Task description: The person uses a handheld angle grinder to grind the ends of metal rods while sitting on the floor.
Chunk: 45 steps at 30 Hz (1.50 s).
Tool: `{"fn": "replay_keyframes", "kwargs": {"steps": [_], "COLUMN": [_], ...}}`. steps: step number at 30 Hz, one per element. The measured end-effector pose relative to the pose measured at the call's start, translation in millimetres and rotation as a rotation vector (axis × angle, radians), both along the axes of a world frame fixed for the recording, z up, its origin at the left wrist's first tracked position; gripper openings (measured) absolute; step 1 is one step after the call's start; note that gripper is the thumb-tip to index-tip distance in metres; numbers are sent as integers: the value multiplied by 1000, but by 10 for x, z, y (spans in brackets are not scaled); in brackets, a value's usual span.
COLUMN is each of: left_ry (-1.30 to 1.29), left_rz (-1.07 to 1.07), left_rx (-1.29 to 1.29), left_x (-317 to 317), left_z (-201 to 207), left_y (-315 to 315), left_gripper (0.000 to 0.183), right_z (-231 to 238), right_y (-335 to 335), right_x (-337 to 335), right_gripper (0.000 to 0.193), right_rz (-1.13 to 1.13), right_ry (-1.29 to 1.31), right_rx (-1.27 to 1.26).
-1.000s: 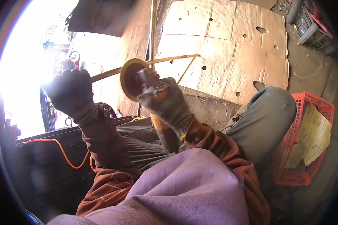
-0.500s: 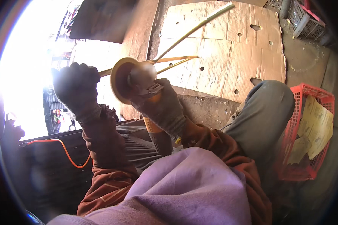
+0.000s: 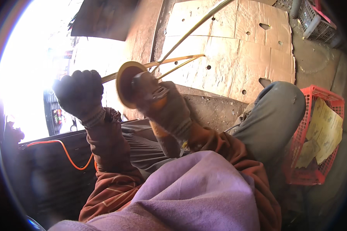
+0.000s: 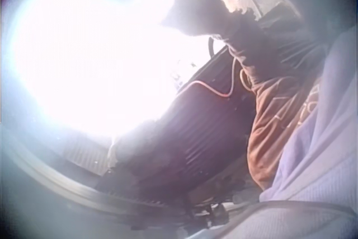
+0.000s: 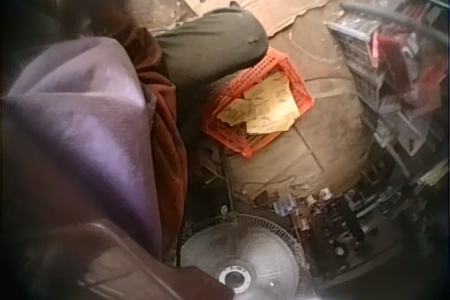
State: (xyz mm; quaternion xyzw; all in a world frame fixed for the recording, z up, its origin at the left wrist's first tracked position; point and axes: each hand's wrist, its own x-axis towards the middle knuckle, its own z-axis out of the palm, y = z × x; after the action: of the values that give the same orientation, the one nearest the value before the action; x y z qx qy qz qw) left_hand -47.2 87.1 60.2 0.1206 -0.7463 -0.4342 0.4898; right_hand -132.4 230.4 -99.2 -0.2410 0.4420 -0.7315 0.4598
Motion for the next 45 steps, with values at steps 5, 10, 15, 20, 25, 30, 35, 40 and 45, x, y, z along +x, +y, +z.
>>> {"fn": "replay_keyframes", "kwargs": {"steps": [5, 10, 15, 20, 25, 30, 35, 40, 45], "left_ry": [9, 77, -270, 159, 47, 58, 60, 33, 84], "left_rz": [-7, 216, 564, -75, -378, -572, -526, -555, -493], "left_rx": [117, 363, 39, 403, 314, 346, 312, 240, 295], "left_x": [3, -211, 216, 257, 277, 244, 160, 137, 57], "left_z": [76, 225, 117, 9, 17, 99, 75, 61, 80], "left_y": [-8, 105, 47, 68, -31, -135, -84, -43, 16], "left_gripper": [24, 34, 27, 26, 40, 47, 47, 49, 40], "right_z": [-107, 36, -60, 32, 43, -7, -19, -21, -107], "right_y": [0, -44, -44, 1, -38, 48, 18, -6, 23], "right_x": [-192, 20, -104, -57, 13, -15, 183, 159, 3], "right_gripper": [48, 50, 48, 37, 38, 45, 36, 34, 25], "right_rz": [130, 30, 164, 120, 136, 180, 93, -61, 56], "right_ry": [-420, -354, -395, -374, -464, -545, -872, -327, -528], "right_rx": [47, -122, 34, -10, -95, 121, -331, -6, 27]}}
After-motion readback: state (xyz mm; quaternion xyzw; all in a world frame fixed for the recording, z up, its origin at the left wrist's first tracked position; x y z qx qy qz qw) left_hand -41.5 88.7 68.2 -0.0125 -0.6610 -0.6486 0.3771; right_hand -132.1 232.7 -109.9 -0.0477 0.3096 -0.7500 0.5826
